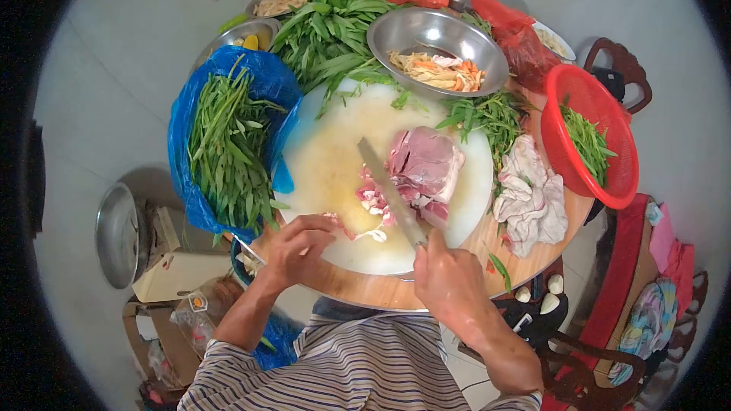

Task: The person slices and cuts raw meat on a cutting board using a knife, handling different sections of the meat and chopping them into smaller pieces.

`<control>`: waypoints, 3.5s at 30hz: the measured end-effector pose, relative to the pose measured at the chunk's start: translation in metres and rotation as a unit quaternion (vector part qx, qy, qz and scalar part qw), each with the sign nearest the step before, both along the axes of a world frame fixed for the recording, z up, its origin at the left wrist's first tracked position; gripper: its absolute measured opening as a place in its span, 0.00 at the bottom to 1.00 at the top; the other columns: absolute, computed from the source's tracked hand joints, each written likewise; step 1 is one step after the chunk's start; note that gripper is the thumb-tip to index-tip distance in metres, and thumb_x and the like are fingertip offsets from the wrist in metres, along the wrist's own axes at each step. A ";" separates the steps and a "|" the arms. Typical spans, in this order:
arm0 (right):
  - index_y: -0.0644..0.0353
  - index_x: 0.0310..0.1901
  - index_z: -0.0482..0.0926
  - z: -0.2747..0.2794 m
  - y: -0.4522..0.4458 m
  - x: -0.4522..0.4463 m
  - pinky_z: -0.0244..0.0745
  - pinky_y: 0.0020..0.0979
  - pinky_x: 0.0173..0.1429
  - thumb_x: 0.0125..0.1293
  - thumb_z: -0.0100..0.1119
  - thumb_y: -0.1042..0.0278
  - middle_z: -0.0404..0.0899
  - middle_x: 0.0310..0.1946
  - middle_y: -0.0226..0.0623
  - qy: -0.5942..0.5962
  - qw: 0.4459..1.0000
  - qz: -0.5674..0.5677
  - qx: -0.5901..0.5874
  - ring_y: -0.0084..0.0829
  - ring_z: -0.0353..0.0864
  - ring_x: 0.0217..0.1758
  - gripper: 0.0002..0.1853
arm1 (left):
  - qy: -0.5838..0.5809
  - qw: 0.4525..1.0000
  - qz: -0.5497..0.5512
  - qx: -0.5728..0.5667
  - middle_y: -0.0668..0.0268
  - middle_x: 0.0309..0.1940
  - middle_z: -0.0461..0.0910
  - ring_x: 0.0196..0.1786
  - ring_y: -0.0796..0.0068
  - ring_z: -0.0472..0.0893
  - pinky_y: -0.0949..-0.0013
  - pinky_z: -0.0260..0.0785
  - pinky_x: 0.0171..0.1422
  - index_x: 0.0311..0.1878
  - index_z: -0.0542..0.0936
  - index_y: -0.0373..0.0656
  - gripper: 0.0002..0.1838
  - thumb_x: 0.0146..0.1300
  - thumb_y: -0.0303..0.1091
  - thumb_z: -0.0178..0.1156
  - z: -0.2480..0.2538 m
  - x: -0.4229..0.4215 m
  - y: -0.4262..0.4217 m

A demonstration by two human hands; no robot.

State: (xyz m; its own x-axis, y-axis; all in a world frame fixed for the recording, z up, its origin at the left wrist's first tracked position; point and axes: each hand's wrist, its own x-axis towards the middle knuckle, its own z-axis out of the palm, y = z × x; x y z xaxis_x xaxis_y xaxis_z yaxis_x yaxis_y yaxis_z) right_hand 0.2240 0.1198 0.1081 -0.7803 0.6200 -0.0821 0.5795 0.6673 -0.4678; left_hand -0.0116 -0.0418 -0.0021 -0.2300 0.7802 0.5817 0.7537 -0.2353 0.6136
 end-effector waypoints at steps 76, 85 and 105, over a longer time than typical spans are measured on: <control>0.72 0.45 0.79 -0.004 0.050 0.020 0.79 0.58 0.44 0.79 0.60 0.60 0.83 0.30 0.68 0.095 0.981 0.018 -0.168 0.72 0.84 0.37 0.18 | -0.590 0.806 0.030 0.029 0.56 0.49 0.88 0.45 0.67 0.92 0.63 0.91 0.53 0.69 0.70 0.35 0.22 0.77 0.22 0.64 0.061 -0.008 0.033; 0.72 0.44 0.78 -0.021 0.045 -0.006 0.78 0.64 0.50 0.78 0.58 0.64 0.83 0.30 0.69 0.013 0.991 0.068 -0.111 0.72 0.85 0.40 0.15 | -0.188 0.967 0.162 -0.067 0.52 0.52 0.92 0.48 0.64 0.93 0.63 0.87 0.52 0.70 0.72 0.35 0.24 0.74 0.22 0.69 0.040 0.020 0.016; 0.71 0.50 0.77 -0.022 0.027 -0.032 0.78 0.63 0.43 0.80 0.58 0.66 0.83 0.27 0.65 -0.024 0.986 0.080 -0.142 0.70 0.86 0.36 0.13 | 0.040 0.995 0.073 -0.059 0.61 0.46 0.88 0.53 0.54 0.89 0.57 0.85 0.56 0.50 0.88 0.43 0.18 0.55 0.22 0.78 0.004 0.056 0.022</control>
